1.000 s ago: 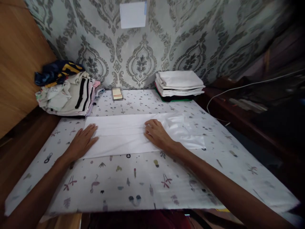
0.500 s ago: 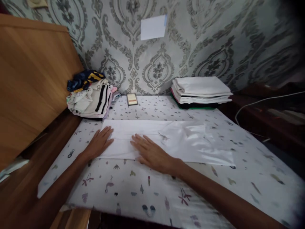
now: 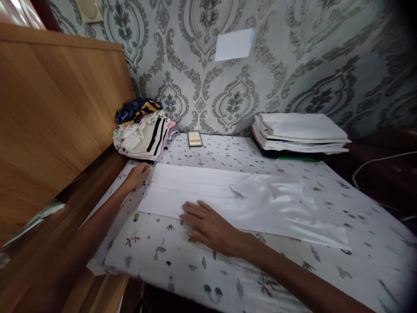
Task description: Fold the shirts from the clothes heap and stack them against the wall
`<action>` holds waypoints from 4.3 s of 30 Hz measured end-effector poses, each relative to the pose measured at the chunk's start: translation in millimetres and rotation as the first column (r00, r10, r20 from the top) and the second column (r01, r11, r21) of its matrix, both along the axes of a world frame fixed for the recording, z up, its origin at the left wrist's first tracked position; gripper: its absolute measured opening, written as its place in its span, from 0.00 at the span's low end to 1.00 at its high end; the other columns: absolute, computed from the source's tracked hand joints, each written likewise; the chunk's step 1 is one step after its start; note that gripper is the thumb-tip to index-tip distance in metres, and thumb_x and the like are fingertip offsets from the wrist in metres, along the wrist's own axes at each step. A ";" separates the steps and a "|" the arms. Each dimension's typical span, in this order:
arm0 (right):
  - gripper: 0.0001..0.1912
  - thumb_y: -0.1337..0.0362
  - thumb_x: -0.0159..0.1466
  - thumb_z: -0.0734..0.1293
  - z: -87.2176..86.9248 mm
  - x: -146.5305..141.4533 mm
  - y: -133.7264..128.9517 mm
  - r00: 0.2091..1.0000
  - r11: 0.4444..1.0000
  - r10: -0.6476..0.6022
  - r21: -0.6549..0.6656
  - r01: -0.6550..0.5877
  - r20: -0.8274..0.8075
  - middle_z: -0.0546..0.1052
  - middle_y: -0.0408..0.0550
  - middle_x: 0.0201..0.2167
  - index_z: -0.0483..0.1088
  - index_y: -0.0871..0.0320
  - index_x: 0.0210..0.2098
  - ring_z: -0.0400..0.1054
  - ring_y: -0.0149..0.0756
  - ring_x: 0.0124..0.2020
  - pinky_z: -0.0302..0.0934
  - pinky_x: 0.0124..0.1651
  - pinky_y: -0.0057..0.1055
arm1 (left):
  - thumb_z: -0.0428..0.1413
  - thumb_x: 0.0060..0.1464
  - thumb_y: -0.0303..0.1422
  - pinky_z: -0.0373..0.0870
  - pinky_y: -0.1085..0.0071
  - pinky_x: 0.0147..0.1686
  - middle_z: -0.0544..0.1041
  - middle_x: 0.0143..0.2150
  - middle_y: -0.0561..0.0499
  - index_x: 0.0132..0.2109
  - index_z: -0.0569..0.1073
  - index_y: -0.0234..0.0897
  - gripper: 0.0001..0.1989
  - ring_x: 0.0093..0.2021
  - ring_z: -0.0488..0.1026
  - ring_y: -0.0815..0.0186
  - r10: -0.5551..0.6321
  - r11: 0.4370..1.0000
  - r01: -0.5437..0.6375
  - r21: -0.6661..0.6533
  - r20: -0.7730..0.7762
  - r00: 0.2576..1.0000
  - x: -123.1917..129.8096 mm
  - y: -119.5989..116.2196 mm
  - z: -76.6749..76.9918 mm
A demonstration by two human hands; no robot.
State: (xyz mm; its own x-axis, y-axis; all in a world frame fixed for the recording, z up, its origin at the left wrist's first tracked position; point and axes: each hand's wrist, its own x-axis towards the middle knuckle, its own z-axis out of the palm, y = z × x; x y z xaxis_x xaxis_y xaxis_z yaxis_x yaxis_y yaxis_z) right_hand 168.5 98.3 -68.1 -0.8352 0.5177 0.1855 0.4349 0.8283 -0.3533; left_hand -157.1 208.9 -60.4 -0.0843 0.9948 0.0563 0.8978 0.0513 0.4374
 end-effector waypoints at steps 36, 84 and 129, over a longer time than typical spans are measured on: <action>0.08 0.68 0.49 0.63 15.2 -23.1 -13.5 0.299 0.402 -0.860 -0.910 -0.105 -0.414 0.62 0.30 0.14 0.57 0.53 0.26 0.59 0.25 0.14 0.53 0.19 0.22 | 0.58 0.46 0.29 0.59 0.78 0.19 0.64 0.21 0.62 0.35 0.64 0.40 0.10 0.17 0.64 0.72 -0.104 0.987 0.153 -0.054 0.511 0.853 174.3 50.3 61.1; 0.23 0.70 0.58 0.61 18.9 72.7 -13.1 0.387 0.143 -0.921 -0.963 0.227 -0.045 0.59 0.32 0.09 0.73 0.62 0.52 0.52 0.27 0.10 0.46 0.15 0.22 | 0.53 0.56 0.34 0.67 0.66 0.42 0.77 0.36 0.50 0.42 0.75 0.39 0.09 0.39 0.72 0.60 -0.643 0.764 0.639 0.087 0.022 0.766 234.9 76.2 8.3; 0.29 0.59 0.72 0.52 -19.1 23.1 90.3 0.659 0.660 -0.750 -0.010 0.752 0.064 0.57 0.66 0.70 0.58 0.70 0.66 0.45 0.50 0.73 0.41 0.71 0.50 | 0.47 0.62 0.39 0.63 0.65 0.43 0.73 0.32 0.50 0.36 0.72 0.39 0.12 0.37 0.68 0.59 -0.576 0.813 0.573 0.106 -0.005 0.818 153.3 77.5 -0.2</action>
State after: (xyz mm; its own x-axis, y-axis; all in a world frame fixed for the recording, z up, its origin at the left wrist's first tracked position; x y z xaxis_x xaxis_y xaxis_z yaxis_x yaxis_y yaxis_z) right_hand 191.6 188.6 -87.2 -0.1676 0.9777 0.1265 0.9214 0.2010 -0.3326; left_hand -3.8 286.4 -60.5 0.4980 0.8519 0.1617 0.7386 -0.5145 0.4356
